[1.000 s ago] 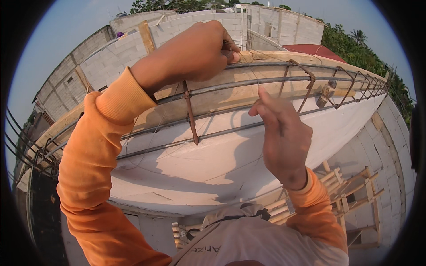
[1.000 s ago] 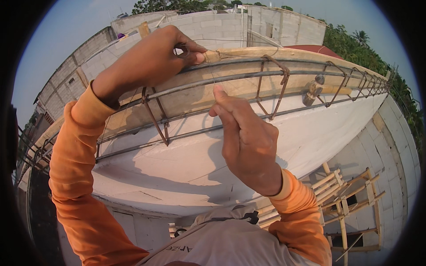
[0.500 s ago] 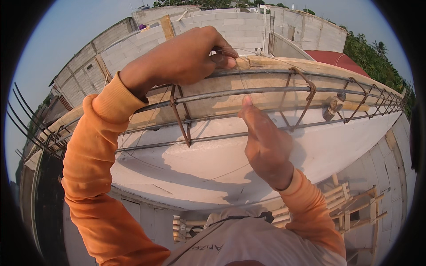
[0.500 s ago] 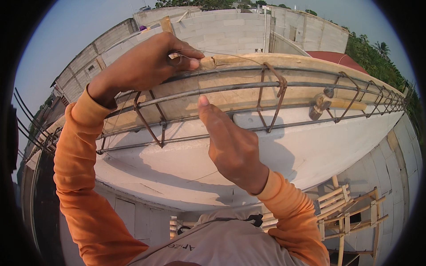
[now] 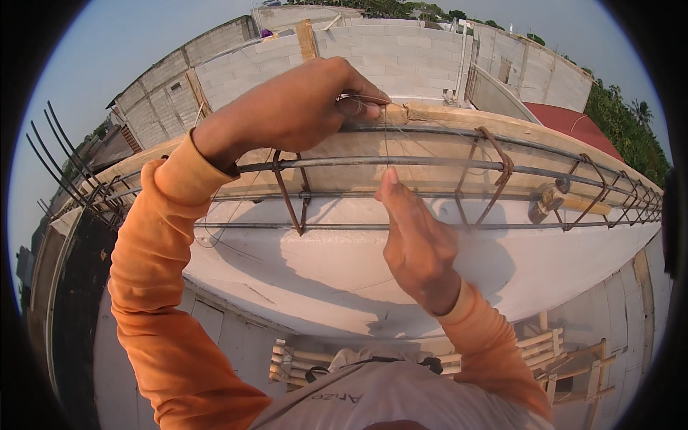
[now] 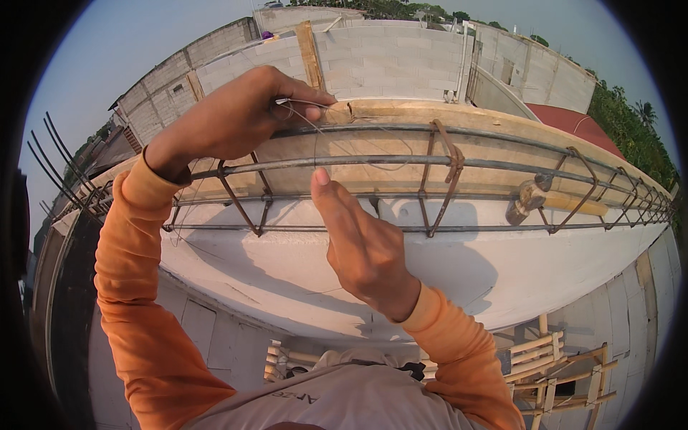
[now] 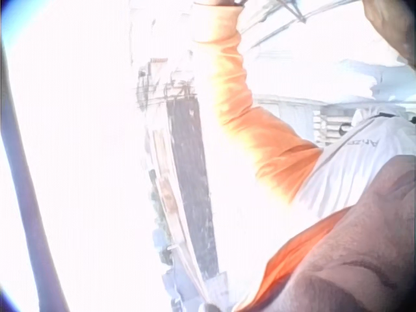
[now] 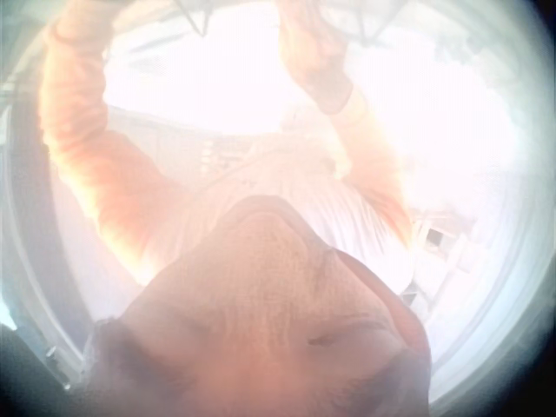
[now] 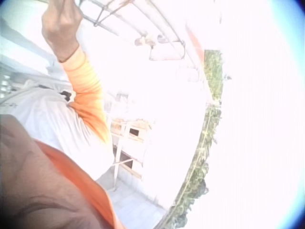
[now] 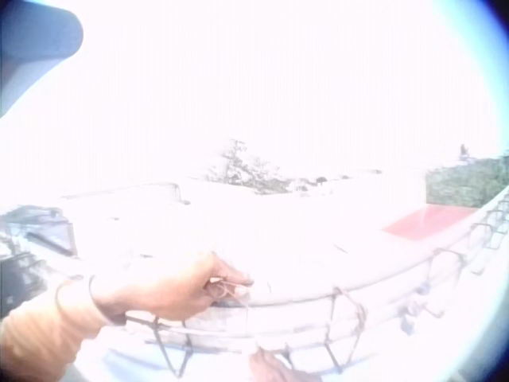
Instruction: The person hammers nails into wooden boards using a hammer and ties wire to secure formwork around rebar on top of a wall.
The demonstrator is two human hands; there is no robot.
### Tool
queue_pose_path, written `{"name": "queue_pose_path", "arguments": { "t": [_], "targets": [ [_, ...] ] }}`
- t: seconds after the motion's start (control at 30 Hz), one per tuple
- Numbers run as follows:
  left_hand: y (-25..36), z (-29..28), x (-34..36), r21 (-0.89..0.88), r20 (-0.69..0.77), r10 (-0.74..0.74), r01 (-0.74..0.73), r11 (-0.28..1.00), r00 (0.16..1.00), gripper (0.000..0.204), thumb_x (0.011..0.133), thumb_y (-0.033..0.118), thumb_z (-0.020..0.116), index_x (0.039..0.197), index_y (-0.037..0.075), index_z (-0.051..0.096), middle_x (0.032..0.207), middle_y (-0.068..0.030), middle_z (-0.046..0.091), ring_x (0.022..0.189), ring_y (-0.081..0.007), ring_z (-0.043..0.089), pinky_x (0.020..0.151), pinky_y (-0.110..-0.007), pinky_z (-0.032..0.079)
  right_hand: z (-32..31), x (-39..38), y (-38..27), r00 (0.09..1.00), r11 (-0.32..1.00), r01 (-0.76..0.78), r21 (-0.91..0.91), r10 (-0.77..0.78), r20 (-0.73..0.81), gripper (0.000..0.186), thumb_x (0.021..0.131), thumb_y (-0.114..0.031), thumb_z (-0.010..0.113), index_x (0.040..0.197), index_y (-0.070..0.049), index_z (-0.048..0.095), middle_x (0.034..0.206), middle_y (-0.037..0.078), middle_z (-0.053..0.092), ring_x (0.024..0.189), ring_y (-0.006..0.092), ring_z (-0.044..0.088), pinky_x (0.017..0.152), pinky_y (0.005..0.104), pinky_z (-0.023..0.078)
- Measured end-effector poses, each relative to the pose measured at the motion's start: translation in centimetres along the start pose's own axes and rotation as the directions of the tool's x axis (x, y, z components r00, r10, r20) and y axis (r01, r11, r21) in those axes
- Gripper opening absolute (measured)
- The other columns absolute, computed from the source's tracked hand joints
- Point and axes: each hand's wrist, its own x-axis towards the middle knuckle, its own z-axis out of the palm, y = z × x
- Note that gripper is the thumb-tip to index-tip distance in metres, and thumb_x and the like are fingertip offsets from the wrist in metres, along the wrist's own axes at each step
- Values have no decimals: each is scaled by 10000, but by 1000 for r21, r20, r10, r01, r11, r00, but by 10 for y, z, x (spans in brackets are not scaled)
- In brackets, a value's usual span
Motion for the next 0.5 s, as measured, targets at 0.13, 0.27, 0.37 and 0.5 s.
{"name": "queue_pose_path", "arguments": {
  "t": [0.13,0.27,0.37,0.5],
  "targets": [
    [3,0,0,-8,22,-62,63,998,998,312,986,127,657,1270,-1,679,1075,-190,757,937,-228,737,880,-333,572,1,-1,6,999,999,32,23,-32,-6,608,703,218,550,1308,156,572,1149,304,692,859,317,754,612,323,593],
    [1,0,-1,-3,11,-72,72,997,997,308,993,141,651,1262,-6,680,1086,-187,755,954,-228,735,875,-336,572,2,3,5,999,998,45,37,-44,-28,593,704,221,547,1293,157,583,1137,297,699,854,311,755,616,322,599],
    [2,5,-3,47,-37,-65,66,997,997,302,988,143,658,1239,-23,683,1099,-183,753,981,-229,731,882,-337,570,3,1,4,999,999,33,30,-32,-30,581,705,222,546,1280,157,594,1124,293,705,848,310,756,616,321,602],
    [9,5,-2,65,-11,-50,50,997,999,303,990,165,663,1225,-26,686,1125,-175,746,1020,-230,720,904,-340,565,2,1,4,1000,1000,26,8,-26,-18,566,710,218,548,1269,156,604,1108,291,710,832,303,756,600,314,597]
  ]
}}
